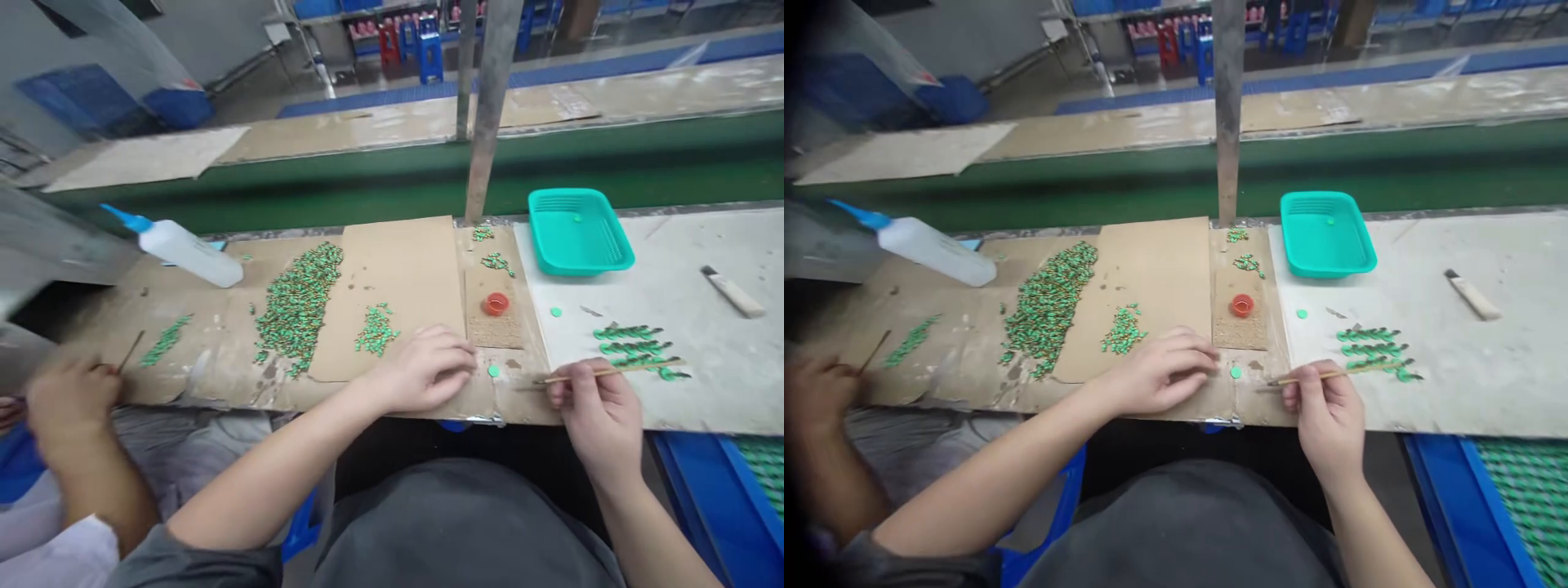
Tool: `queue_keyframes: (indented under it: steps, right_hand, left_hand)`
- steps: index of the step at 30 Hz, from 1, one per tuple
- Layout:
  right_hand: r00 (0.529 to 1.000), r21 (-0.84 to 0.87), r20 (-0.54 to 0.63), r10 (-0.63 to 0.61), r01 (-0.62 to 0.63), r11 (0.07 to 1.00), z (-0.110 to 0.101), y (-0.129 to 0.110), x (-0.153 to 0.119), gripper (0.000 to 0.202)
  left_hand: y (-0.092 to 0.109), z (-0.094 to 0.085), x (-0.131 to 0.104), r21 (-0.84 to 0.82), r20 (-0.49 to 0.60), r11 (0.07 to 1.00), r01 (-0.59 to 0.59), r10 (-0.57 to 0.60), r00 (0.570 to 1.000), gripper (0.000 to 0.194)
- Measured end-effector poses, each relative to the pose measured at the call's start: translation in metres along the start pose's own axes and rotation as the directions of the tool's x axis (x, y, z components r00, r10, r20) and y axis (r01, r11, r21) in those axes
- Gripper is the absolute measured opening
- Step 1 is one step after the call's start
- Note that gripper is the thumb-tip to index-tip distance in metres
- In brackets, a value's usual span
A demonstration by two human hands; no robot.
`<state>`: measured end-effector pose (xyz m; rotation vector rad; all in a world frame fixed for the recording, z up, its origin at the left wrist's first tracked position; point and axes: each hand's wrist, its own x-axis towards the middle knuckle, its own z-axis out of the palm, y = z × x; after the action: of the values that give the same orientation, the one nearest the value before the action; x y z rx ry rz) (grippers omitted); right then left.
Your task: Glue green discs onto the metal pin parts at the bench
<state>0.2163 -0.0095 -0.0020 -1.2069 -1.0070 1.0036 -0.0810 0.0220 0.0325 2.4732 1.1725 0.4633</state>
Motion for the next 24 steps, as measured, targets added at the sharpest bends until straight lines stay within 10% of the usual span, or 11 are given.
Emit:
queue_keyframes:
  steps: [2,8,17,24]
  right_hand:
    - [1.000,0.040,-0.007,0.012,-0.012,0.999,-0.001,0.002,-0.002,0.051]
    - [0.999,0.029,0.036,0.003,-0.004,1.000,-0.002,0.006,-0.006,0.048]
    - [0.994,-0.039,0.077,-0.076,0.079,0.996,0.002,0.004,-0.004,0.050]
    - [0.995,-0.030,0.062,-0.077,0.079,0.996,0.003,0.004,-0.005,0.050]
  left_hand:
    - [-0.022,-0.024,-0.028,0.074,-0.125,0.968,0.238,-0.228,0.966,0.034]
    - [-0.119,-0.118,-0.086,0.178,-0.386,0.631,0.755,-0.661,0.644,0.038]
    - [-0.167,-0.128,-0.027,0.252,-0.134,0.648,0.719,-0.713,0.689,0.040]
    - [-0.168,-0.142,-0.024,-0.040,-0.130,0.676,0.736,-0.734,0.666,0.037]
